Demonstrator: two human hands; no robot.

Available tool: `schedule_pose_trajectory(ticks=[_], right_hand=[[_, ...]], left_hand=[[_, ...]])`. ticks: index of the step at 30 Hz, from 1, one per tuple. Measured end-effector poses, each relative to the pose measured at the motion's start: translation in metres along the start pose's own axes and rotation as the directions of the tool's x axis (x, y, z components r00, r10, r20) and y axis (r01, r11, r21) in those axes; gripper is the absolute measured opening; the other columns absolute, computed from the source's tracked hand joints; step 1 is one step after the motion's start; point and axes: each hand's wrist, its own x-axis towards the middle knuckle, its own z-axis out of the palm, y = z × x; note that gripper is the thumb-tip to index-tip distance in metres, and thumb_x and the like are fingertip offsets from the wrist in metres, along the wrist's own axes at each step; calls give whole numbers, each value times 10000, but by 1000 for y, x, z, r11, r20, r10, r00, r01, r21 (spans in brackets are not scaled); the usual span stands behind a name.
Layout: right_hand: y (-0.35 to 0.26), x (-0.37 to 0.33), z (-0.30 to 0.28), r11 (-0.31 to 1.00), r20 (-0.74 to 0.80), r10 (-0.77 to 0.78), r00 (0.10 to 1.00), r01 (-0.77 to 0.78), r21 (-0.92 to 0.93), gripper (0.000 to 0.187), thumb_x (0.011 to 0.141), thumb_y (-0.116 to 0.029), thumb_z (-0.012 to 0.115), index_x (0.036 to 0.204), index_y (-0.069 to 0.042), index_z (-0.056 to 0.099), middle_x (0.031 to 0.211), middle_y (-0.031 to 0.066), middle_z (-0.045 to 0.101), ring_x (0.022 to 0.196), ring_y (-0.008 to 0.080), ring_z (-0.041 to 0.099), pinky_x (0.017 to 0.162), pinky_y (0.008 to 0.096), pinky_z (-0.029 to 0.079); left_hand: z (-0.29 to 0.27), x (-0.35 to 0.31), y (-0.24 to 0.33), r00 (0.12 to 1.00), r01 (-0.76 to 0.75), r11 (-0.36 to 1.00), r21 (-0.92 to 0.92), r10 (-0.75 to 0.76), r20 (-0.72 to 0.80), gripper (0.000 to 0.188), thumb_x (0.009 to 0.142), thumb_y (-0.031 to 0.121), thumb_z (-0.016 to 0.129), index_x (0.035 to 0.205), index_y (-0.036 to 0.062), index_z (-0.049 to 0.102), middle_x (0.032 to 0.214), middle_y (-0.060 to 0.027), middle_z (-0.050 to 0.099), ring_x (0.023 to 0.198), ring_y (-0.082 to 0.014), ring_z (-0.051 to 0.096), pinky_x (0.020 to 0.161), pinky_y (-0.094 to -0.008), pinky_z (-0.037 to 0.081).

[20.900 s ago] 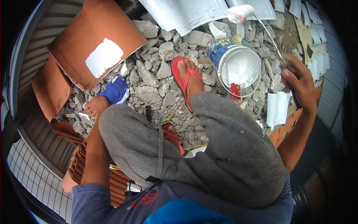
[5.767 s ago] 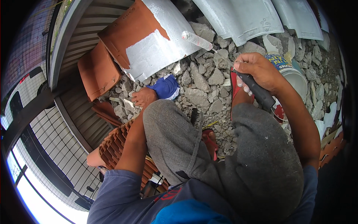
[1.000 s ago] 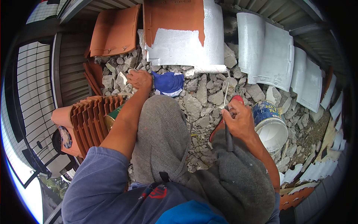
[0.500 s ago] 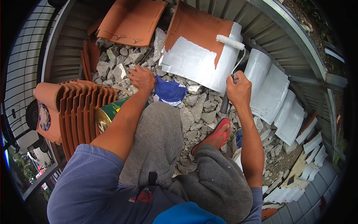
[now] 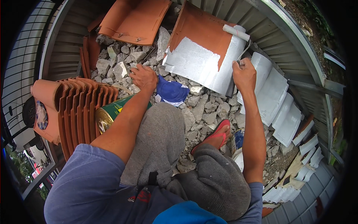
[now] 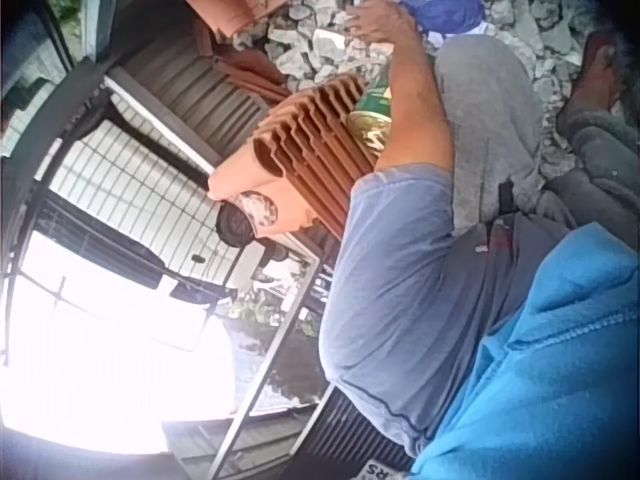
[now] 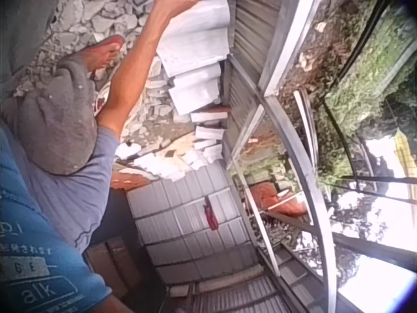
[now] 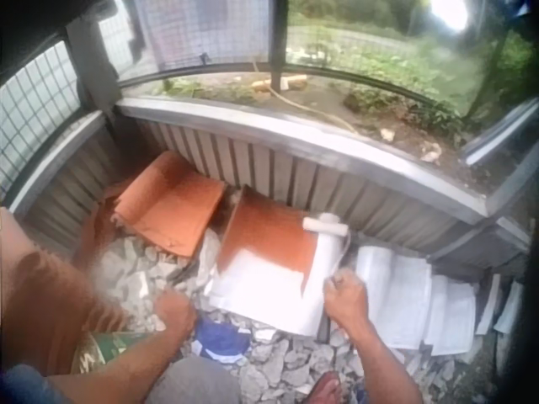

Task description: The person paints roof tiles using a paint roller, dipping the roller into a paint bucket and applying paint across the surfaces of the tiles.

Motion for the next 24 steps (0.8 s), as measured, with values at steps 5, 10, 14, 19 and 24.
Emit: schedule_pose_trajectory(ticks=[5, 10, 14, 19, 24], right_hand=[[34, -84, 8, 858, 172, 124, 977, -193, 476, 243, 962, -202, 685, 1014, 17, 592, 685, 22, 611, 621, 73, 509, 566, 264, 392], [45, -155, 4, 568, 377, 241, 894, -445, 693, 271, 969, -214, 692, 1113, -8, 589, 742, -7, 591, 662, 54, 491, 577, 221, 350], [53, -148, 4, 502, 494, 139, 858, -491, 712, 208, 972, -215, 691, 1081, -54, 620, 711, -29, 542, 646, 48, 496, 564, 201, 347], [38, -88, 27, 556, 349, 175, 921, -385, 737, 165, 974, -168, 678, 1033, -30, 610, 702, 14, 561, 498, 93, 526, 448, 250, 449], [13, -10, 34, 713, 213, 161, 964, -263, 650, 198, 962, -157, 678, 1036, 13, 607, 691, 42, 564, 479, 138, 586, 421, 288, 487]], left_hand=[[-4, -1, 1, 1000, 10, 1000, -20, -10, 9, 305, 979, 310, 483, 1131, 68, 591, 1219, -197, 523, 1167, -407, 503, 916, -547, 502], [-2, -1, 2, 1000, 1, 1000, -21, -1, 6, 309, 982, 312, 480, 1138, 67, 584, 1223, -197, 519, 1170, -406, 503, 918, -549, 500], [-4, -1, 3, 1000, 7, 1000, -24, -6, 23, 319, 984, 318, 476, 1147, 63, 576, 1225, -199, 517, 1177, -409, 499, 920, -550, 500], [-4, -1, 3, 1000, 13, 1000, -28, -12, 22, 318, 981, 317, 480, 1141, 59, 575, 1219, -201, 518, 1173, -413, 503, 920, -554, 501], [0, -2, 3, 1000, 6, 1000, -18, -6, 8, 302, 975, 307, 487, 1128, 62, 577, 1217, -200, 519, 1166, -410, 506, 913, -560, 503]])
